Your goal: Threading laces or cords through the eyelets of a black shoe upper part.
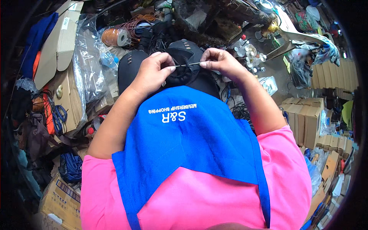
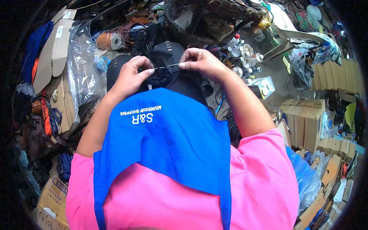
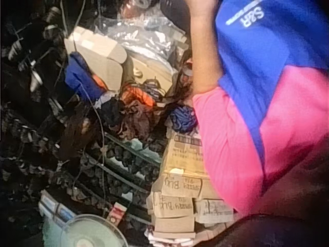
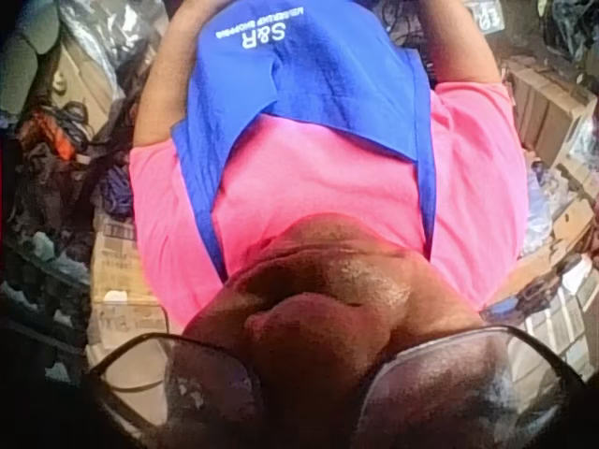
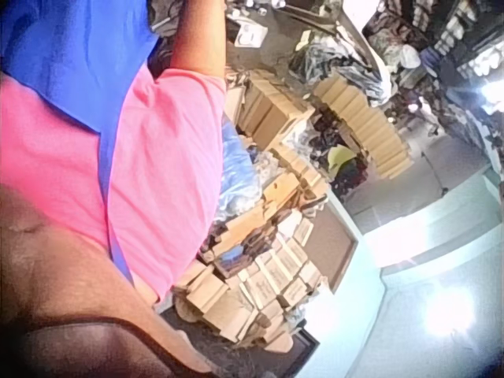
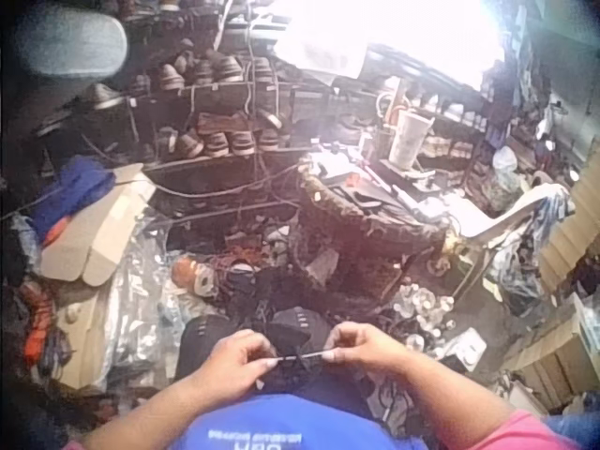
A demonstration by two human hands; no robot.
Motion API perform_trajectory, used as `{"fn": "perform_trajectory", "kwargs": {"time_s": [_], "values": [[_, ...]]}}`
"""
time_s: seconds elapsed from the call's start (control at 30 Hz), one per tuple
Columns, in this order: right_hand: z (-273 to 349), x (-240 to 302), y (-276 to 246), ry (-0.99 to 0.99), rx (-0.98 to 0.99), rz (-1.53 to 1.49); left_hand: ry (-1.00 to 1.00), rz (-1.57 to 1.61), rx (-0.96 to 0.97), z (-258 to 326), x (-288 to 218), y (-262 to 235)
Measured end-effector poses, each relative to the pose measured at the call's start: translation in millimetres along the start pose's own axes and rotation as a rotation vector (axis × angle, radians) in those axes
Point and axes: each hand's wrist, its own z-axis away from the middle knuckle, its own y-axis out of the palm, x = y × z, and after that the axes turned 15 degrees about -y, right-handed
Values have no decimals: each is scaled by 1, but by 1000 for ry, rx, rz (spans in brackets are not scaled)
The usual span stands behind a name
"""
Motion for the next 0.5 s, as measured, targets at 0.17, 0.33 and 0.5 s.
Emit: {"fn": "perform_trajectory", "kwargs": {"time_s": [0.17,0.33,0.5], "values": [[31,-18,3,8,17,148,31,-158,109,-7,-9,9],[44,24,7,160,-86,17,103,-285,102,-9,-16,5],[50,-2,13,-122,-9,538,118,-304,89,-11,-20,9]]}}
